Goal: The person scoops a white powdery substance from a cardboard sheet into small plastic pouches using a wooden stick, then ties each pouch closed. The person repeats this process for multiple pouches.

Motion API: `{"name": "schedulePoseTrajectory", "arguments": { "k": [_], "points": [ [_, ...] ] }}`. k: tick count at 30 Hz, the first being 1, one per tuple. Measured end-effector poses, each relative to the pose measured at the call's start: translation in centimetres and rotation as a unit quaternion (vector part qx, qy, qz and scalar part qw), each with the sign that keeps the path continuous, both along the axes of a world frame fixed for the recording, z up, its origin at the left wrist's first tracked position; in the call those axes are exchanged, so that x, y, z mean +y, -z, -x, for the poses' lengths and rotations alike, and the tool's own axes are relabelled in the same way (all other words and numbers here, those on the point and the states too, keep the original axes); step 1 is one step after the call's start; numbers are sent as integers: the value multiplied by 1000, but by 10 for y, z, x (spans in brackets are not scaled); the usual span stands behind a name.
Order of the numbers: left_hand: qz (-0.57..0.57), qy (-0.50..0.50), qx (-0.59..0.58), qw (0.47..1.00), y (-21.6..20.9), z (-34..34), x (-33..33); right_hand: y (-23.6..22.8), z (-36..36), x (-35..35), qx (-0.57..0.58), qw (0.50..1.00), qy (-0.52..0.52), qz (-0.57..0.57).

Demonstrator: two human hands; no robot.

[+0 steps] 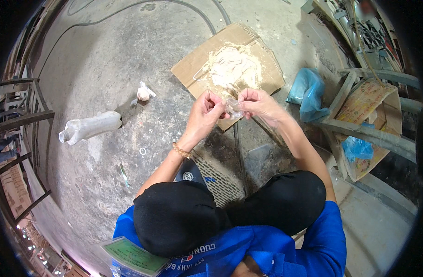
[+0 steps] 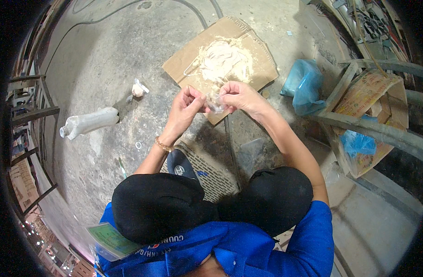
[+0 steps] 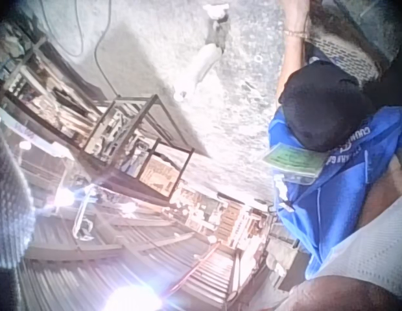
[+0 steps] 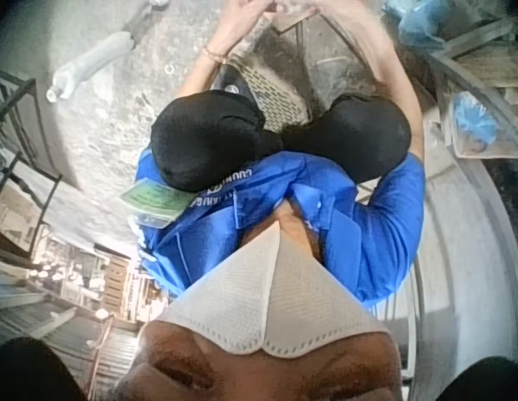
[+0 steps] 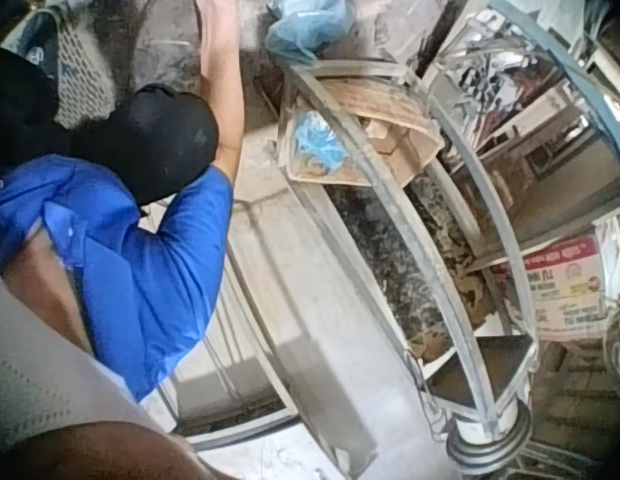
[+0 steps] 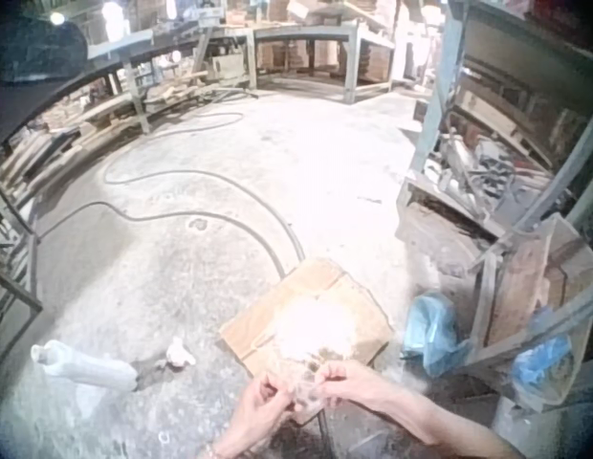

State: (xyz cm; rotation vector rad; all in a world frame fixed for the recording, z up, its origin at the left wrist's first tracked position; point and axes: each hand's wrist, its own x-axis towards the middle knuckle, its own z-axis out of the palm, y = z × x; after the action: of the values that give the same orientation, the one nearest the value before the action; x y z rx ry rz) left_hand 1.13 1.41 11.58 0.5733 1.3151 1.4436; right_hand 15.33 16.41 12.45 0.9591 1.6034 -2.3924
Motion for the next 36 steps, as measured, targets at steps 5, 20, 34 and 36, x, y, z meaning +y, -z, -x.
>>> {"name": "schedulePoseTrajectory", "arguments": {
  "k": [5,20,34,36],
  "points": [
    [-5,-14,8,1000,-1,-2,1,-8,1,-2,28,999,5,-24],
    [-16,-30,-9,999,-16,5,2,-20,8,-5,136,933,83,-321],
    [-69,273,44,958,-51,44,5,-65,28,-30,223,848,-115,-467],
    [-61,413,34,908,-58,44,14,-75,30,-33,254,793,-138,-537]
  ]
}}
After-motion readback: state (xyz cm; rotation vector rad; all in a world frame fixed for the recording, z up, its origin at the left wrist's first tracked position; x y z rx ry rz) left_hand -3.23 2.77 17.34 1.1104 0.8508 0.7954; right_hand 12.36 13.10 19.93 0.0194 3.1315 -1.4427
